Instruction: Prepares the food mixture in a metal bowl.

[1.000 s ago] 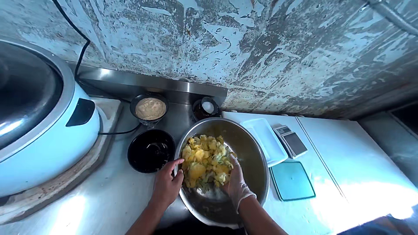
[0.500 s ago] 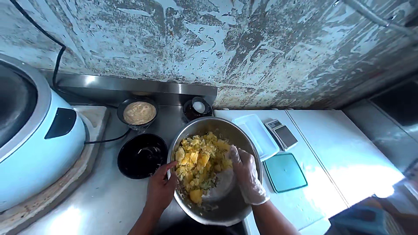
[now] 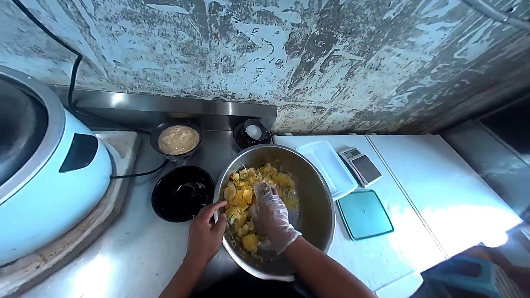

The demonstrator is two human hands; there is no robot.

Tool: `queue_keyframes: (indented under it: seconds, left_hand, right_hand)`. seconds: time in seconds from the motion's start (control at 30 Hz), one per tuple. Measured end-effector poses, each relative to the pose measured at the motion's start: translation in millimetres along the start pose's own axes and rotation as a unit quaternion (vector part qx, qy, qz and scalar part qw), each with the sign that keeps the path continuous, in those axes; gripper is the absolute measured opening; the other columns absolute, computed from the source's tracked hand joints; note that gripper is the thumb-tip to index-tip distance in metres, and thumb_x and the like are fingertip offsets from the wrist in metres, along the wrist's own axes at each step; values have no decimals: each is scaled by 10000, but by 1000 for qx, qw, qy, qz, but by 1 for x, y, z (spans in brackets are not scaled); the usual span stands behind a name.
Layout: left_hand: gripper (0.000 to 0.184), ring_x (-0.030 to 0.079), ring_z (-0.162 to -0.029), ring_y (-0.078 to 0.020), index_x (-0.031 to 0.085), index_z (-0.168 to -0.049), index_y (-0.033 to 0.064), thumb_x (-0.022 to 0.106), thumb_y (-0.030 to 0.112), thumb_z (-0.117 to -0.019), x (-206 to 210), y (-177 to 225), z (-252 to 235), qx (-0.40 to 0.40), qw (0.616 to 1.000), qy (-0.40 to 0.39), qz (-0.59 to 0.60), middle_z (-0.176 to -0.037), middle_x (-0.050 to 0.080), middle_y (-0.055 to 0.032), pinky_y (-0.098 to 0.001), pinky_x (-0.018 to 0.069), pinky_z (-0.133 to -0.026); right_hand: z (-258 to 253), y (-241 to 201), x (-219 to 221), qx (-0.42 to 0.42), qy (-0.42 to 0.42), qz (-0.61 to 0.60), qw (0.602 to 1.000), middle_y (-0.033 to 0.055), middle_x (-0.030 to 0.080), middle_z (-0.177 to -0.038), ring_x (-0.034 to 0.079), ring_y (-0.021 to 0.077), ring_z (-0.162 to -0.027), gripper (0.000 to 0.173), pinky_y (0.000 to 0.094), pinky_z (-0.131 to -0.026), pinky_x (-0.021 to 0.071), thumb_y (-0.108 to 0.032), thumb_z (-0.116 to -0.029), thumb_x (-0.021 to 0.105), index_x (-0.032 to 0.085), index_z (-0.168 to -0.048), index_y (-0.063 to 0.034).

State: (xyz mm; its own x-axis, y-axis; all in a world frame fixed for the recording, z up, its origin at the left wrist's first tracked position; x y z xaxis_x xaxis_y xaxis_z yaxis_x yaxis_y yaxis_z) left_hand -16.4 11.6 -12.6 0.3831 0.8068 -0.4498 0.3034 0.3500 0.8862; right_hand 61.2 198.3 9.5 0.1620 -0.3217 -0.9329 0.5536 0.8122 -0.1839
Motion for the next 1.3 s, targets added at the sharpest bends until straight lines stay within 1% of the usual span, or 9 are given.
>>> queue_keyframes:
  seconds: [0.07, 0.2, 0.4, 0.6, 0.9, 1.0, 1.07, 1.2, 1.3]
  left_hand:
    - [370, 677, -1106, -133, 739, -1181, 126, 545, 218, -880, 2, 0, 0, 3, 1000, 7, 4, -1177, 730, -43, -365, 558, -920]
    - [369, 678, -1081, -105, 742, -1172, 132, 545, 218, -873, 3, -3, 2, -2, 1000, 13, 12, -1173, 730, -31, -323, 561, -888]
    - [366, 678, -1086, -125, 745, -1173, 137, 542, 229, -882, 1, -2, 3, -12, 1000, 10, 5, -1166, 731, -42, -351, 556, -901]
    - [355, 675, -1048, -91, 747, -1152, 140, 542, 233, -877, 3, -2, 1, -6, 1000, 15, 8, -1139, 729, -32, -308, 559, -851]
    - [350, 676, -1048, -92, 743, -1154, 142, 543, 233, -882, 2, -3, 0, -7, 1000, 6, 13, -1157, 728, -25, -313, 561, -860]
    - [353, 675, -1020, -141, 734, -1179, 123, 549, 219, -894, 2, -3, 0, -45, 998, -20, 31, -1182, 711, -57, -368, 558, -836]
    - [349, 670, -1015, -143, 735, -1174, 124, 545, 214, -895, 2, -3, 0, -55, 998, -22, 39, -1183, 711, -59, -372, 551, -834]
    - [361, 676, -992, -113, 745, -1160, 142, 544, 233, -874, 2, -2, -1, -26, 999, -3, 22, -1137, 727, -35, -348, 552, -825]
    - [359, 675, -980, -114, 739, -1177, 142, 540, 237, -893, 1, -3, 1, -40, 999, -7, 22, -1140, 724, -37, -355, 551, -822]
  right_hand:
    - [-11, 2, 23, -34, -14, 42, 998, 117, 253, -1694, 221, 354, -1560, 641, 518, -1203, 349, -351, -1000, 511, 395, -1590, -131]
    - [-10, 20, 26, 1, -97, 52, 994, 204, 401, -1587, 461, 434, -1406, 546, 582, -1007, 531, -167, -993, 568, 467, -1529, -130]
    - [0, 67, -12, 58, -13, -288, 956, 129, 669, -1312, 637, 248, -1221, 378, 469, -1070, 505, -270, -998, 620, 663, -1339, -113]
    - [-1, 91, -18, 93, 58, -374, 921, 79, 686, -1294, 660, 213, -1174, 321, 470, -1008, 542, -194, -1000, 639, 687, -1318, -196]
    - [-1, 92, -33, 79, 21, -330, 940, 82, 715, -1148, 680, 228, -1067, 536, 512, -940, 546, -586, -904, 675, 695, -1270, -194]
    - [7, 77, -58, 35, -29, -334, 942, 101, 587, -1443, 576, 235, -1310, 552, 491, -1098, 475, -358, -980, 667, 533, -1491, -200]
    - [8, 71, -70, 38, -4, -304, 952, 98, 617, -1395, 610, 239, -1253, 477, 483, -1061, 507, -160, -965, 663, 595, -1437, -179]
    - [7, 77, -64, 72, 7, -255, 964, 88, 716, -1150, 686, 217, -1049, 271, 462, -934, 563, -124, -960, 646, 726, -1219, -133]
    - [15, 74, -66, 80, 12, -252, 964, 64, 731, -1140, 698, 198, -1017, 303, 451, -913, 572, -146, -971, 644, 721, -1264, -162]
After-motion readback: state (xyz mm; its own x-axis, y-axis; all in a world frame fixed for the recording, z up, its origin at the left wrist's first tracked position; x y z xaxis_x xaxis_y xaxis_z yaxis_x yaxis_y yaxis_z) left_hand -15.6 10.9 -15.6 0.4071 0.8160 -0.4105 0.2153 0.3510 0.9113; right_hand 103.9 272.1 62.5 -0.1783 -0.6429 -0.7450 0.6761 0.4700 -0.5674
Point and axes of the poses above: each hand's wrist, its own z-axis away from the middle knuckle, its own x-axis out of the palm, y = z × x, the point moved 5 cm from there along -z, towards the middle knuckle
